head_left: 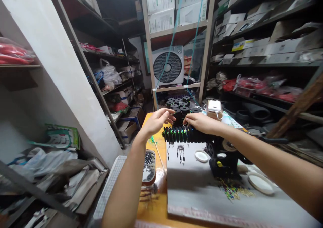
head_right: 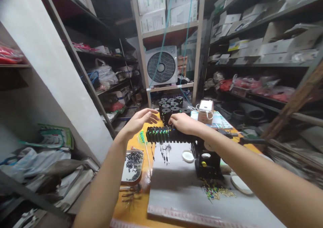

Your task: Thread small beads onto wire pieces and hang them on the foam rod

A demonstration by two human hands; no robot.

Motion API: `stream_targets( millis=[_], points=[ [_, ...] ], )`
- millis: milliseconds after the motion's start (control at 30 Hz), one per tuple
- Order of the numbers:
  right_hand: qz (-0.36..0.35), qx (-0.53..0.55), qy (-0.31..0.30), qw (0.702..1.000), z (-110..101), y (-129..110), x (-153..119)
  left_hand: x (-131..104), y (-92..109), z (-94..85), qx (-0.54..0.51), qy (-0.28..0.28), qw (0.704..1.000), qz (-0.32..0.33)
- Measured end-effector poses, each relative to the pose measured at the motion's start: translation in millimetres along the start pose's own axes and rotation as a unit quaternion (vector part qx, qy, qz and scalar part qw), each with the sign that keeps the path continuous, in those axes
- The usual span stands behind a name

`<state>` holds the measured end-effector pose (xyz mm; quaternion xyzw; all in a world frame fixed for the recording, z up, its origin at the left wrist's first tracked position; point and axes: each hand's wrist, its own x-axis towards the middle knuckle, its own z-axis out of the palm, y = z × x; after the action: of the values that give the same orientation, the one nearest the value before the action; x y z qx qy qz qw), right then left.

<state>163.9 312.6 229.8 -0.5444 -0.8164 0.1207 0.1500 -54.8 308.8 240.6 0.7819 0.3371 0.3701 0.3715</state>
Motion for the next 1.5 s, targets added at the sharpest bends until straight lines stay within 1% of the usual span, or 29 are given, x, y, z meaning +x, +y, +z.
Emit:
stream_targets(
  millis=[67,167,233,267,333,400,467,533,600,667,733,800,867,933,1000,1067,1133,1167,1200,1233,1267,1300,1333,1400,1500],
  points=[
    [-0.002,0.011,-0.024,1.000,-1.8,2.9,4.8,-6.2,-2.7,4.4,0.000,0.002,1.000,0.022],
    [-0.006,0.026,-0.057,0.998,-5.3,6.8,12.6,-8.3,-6.1,14.0,0.015,-0.020,0.998,0.049],
    [-0.007,0.033,-0.058,0.998,-8.6,7.4,16.0,-7.5,-7.5,19.1,0.031,-0.035,0.997,0.062],
    [-0.008,0.033,-0.047,0.998,-10.4,6.7,16.3,-6.9,-8.3,20.8,0.039,-0.039,0.996,0.067],
    [-0.011,0.028,0.003,1.000,-13.5,2.8,12.1,-5.7,-10.7,22.9,0.051,-0.038,0.995,0.078],
    [-0.023,0.014,0.087,0.996,-13.6,-3.9,0.1,-4.1,-14.4,24.2,0.058,-0.031,0.994,0.086],
    [-0.051,-0.009,0.184,0.982,-8.4,-11.5,-19.0,-1.8,-18.5,25.3,0.061,-0.019,0.994,0.089],
    [-0.095,-0.033,0.257,0.961,3.0,-16.9,-40.6,0.4,-21.7,26.8,0.064,-0.006,0.994,0.093],
    [-0.141,-0.053,0.295,0.944,18.9,-17.8,-58.8,1.7,-22.7,28.1,0.072,0.004,0.992,0.103],
    [-0.173,-0.065,0.320,0.929,35.3,-14.4,-68.7,1.2,-21.7,29.0,0.085,0.011,0.989,0.122],
    [-0.186,-0.069,0.341,0.919,47.5,-9.1,-69.3,-1.0,-19.9,29.3,0.103,0.016,0.984,0.143],
    [-0.187,-0.069,0.353,0.914,53.0,-4.5,-63.0,-3.6,-19.0,29.2,0.121,0.016,0.980,0.157],
    [-0.182,-0.066,0.352,0.916,52.2,-2.1,-54.2,-5.2,-19.8,29.3,0.138,0.012,0.977,0.160],
    [-0.175,-0.060,0.347,0.920,47.1,-2.6,-48.2,-5.3,-22.1,30.0,0.150,0.011,0.976,0.158],
    [-0.167,-0.052,0.345,0.922,40.3,-6.4,-50.5,-4.4,-24.8,31.1,0.157,0.011,0.975,0.158],
    [-0.157,-0.047,0.350,0.922,34.9,-11.8,-64.8,-3.3,-27.2,32.0,0.159,0.011,0.974,0.158],
    [-0.145,-0.048,0.352,0.924,34.8,-15.0,-91.5,-2.8,-28.8,32.3,0.157,0.014,0.975,0.158],
    [-0.136,-0.050,0.341,0.929,37.8,-14.4,-108.6,-2.7,-29.3,32.3,0.155,0.016,0.975,0.157],
    [-0.126,-0.050,0.321,0.937,43.3,-12.0,-127.1,-2.7,-29.7,32.1,0.156,0.019,0.975,0.157],
    [-0.102,-0.046,0.287,0.951,51.2,-7.9,-146.1,-2.8,-29.8,32.0,0.159,0.022,0.975,0.156],
    [-0.057,-0.031,0.224,0.972,61.3,-2.2,-164.6,-2.9,-29.8,31.8,0.164,0.025,0.974,0.155],
    [-0.005,-0.020,0.168,0.986,73.1,4.3,-181.9,-2.9,-29.7,31.7,0.170,0.026,0.973,0.154],
    [0.020,-0.018,0.151,0.988,85.9,11.0,-197.1,-2.9,-29.5,31.8,0.175,0.027,0.972,0.154],
    [0.057,-0.019,0.144,0.988,111.8,22.3,-219.4,-2.8,-29.1,32.1,0.180,0.025,0.971,0.154],
    [0.102,-0.023,0.171,0.980,142.5,29.3,-231.4,-2.2,-28.9,32.8,0.183,0.025,0.970,0.155]
  ],
)
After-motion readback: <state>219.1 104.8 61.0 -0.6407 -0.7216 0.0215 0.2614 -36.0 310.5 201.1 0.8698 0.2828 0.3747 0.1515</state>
